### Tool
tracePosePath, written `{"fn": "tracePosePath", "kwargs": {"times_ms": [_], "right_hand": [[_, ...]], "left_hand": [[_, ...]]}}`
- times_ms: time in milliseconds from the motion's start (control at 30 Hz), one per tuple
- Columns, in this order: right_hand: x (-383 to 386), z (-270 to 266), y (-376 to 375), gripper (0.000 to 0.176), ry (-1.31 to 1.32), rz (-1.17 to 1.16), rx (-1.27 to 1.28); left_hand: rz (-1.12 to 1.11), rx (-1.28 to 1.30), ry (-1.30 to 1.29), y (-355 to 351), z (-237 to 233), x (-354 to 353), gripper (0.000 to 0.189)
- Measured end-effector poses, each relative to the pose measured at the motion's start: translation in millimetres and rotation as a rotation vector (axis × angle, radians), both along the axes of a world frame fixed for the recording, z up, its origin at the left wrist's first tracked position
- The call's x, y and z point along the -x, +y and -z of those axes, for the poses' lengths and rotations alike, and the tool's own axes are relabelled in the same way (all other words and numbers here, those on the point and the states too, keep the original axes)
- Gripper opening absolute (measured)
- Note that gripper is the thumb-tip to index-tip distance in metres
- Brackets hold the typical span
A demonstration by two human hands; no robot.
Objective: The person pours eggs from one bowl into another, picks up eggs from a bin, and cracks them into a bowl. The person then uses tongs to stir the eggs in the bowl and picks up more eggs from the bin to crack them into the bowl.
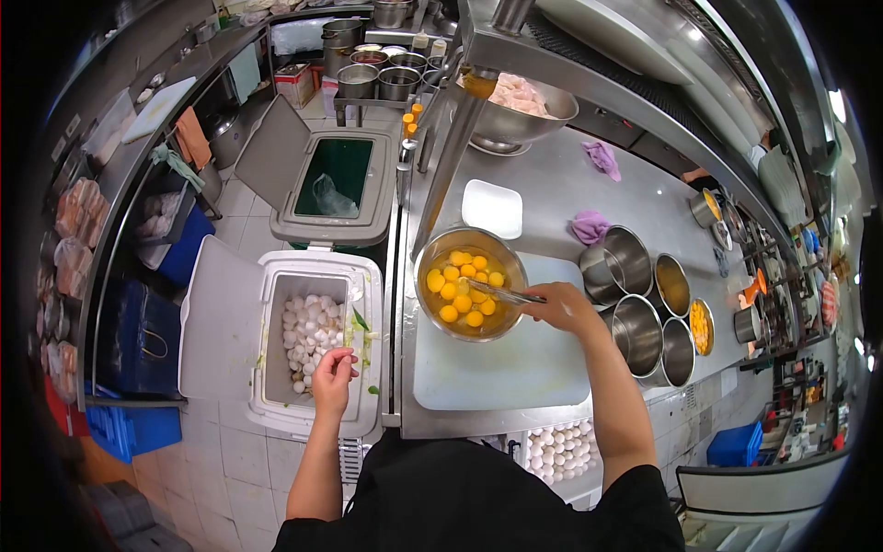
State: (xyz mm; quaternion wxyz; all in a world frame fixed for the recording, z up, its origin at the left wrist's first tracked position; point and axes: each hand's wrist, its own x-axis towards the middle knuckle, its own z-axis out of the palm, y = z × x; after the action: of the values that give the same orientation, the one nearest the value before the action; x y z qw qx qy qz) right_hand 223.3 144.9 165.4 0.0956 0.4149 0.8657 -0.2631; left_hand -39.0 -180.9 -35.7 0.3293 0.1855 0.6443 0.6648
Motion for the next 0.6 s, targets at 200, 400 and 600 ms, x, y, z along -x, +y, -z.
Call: {"fn": "tracePosePath", "kwargs": {"times_ms": [200, 400, 600], "right_hand": [[-17.2, -33.6, -19.4, 0.040, 0.152, 0.164, 0.030], [-30.7, -51.8, -25.3, 0.045, 0.209, 0.190, -0.104], [-26.3, -94.5, -41.2, 0.046, 0.295, 0.179, -0.198]], "left_hand": [[-0.006, -0.013, 0.007, 0.1, 2.4, -0.7, 0.017], [0.028, 0.009, 0.013, 2.8, -4.7, -1.0, 0.019], [0.020, -0.002, 0.001, 0.3, -3.5, -1.5, 0.019]]}}
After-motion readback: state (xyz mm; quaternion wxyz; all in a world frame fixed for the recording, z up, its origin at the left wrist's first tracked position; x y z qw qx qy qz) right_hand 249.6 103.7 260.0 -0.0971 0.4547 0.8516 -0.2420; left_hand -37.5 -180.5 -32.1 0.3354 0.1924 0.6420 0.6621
